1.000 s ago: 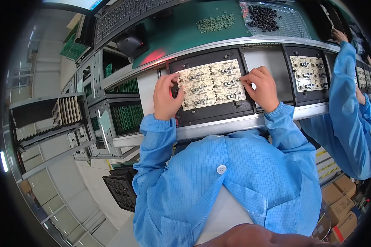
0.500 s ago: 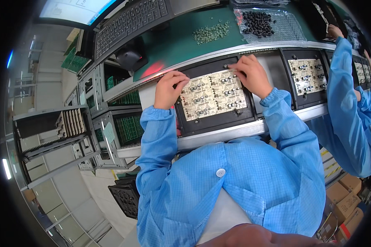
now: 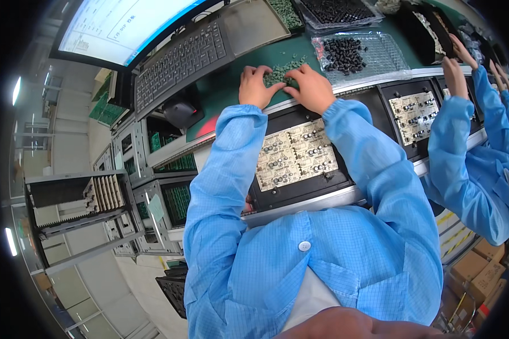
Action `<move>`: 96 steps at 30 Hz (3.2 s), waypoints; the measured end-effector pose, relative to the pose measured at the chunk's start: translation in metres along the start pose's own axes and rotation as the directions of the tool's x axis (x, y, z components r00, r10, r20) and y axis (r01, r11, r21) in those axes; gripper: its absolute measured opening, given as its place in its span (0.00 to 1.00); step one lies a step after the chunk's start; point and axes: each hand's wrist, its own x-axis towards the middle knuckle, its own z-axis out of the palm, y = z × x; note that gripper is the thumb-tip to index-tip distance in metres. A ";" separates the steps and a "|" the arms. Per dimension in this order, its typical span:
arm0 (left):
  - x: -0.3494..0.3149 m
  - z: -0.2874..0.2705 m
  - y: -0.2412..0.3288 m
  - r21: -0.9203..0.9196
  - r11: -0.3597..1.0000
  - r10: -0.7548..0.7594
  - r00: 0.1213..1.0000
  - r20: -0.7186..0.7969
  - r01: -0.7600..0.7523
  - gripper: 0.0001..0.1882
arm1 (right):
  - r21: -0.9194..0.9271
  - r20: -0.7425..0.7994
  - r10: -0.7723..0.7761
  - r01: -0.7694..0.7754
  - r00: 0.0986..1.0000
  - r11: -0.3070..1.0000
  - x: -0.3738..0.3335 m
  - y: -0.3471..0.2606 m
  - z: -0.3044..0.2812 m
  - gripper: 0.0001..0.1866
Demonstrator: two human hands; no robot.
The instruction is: The person assembles circuit boards on a conveyor line by placing boards onto fixtures, inserting small electronic components into them by hand, scanning barcodes, and stacking plastic carrier trays.
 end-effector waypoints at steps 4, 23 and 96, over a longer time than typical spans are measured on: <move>0.008 -0.004 -0.011 -0.144 0.988 -0.024 0.987 0.156 0.047 0.14 | -0.024 0.018 -0.042 0.043 0.999 0.999 0.021 0.024 0.018 0.08; -0.007 -0.028 -0.027 -0.817 -0.175 -0.446 0.696 0.564 0.549 0.11 | 0.788 0.276 0.324 -0.406 0.905 0.463 -0.072 0.035 -0.036 0.12; -0.205 -0.054 0.094 -0.319 0.948 0.094 0.947 0.306 0.009 0.05 | 0.780 0.428 0.223 -0.482 0.876 0.400 -0.157 0.009 -0.015 0.18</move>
